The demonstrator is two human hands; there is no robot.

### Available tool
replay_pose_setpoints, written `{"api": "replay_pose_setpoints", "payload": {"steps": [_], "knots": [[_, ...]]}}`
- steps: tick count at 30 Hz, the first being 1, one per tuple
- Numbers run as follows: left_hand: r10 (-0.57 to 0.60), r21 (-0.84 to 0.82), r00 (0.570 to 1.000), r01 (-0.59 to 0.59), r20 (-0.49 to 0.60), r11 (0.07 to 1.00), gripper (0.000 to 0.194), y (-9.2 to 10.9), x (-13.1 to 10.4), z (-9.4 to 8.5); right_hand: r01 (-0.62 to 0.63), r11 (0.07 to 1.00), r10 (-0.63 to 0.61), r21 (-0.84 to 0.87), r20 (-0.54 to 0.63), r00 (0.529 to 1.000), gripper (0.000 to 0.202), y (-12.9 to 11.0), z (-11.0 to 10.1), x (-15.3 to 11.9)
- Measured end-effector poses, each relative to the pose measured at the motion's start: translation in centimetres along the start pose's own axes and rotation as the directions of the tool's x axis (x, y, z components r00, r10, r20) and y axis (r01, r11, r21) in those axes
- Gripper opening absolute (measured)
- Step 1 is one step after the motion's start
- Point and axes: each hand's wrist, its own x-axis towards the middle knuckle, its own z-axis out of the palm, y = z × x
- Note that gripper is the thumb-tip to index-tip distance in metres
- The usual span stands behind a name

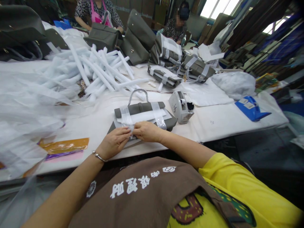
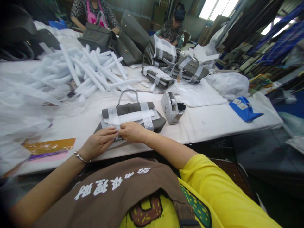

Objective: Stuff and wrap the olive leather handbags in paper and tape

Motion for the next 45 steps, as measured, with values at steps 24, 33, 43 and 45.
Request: {"api": "replay_pose_setpoints", "payload": {"steps": [24, 33, 43, 45], "knots": [[0.100, 0.150, 0.991, -0.112, 0.085, 0.982, 0.037, -0.1, -2.5, -0.3, 0.282, 0.955, -0.293, -0.086, -0.153, 0.944, 0.020, -0.2, 0.4, -1.6], [0.120, 0.204, 0.990, -0.132, 0.071, 0.970, 0.035, -0.1, -1.8, 0.0, 0.349, 0.917, -0.372, -0.193, -0.102, 0.923, 0.019, 1.3, 0.8, -1.4], [0.096, 0.220, 0.995, -0.100, 0.028, 0.970, 0.034, 0.5, -1.8, 0.3, 0.039, 0.994, -0.070, -0.100, -0.335, 0.940, 0.017, -1.2, 3.4, -2.8], [0.098, 0.207, 0.995, -0.101, 0.021, 0.973, 0.034, 0.4, -1.8, 0.4, -0.023, 0.996, -0.006, -0.086, -0.326, 0.945, 0.021, -1.6, 3.8, -2.7]]}}
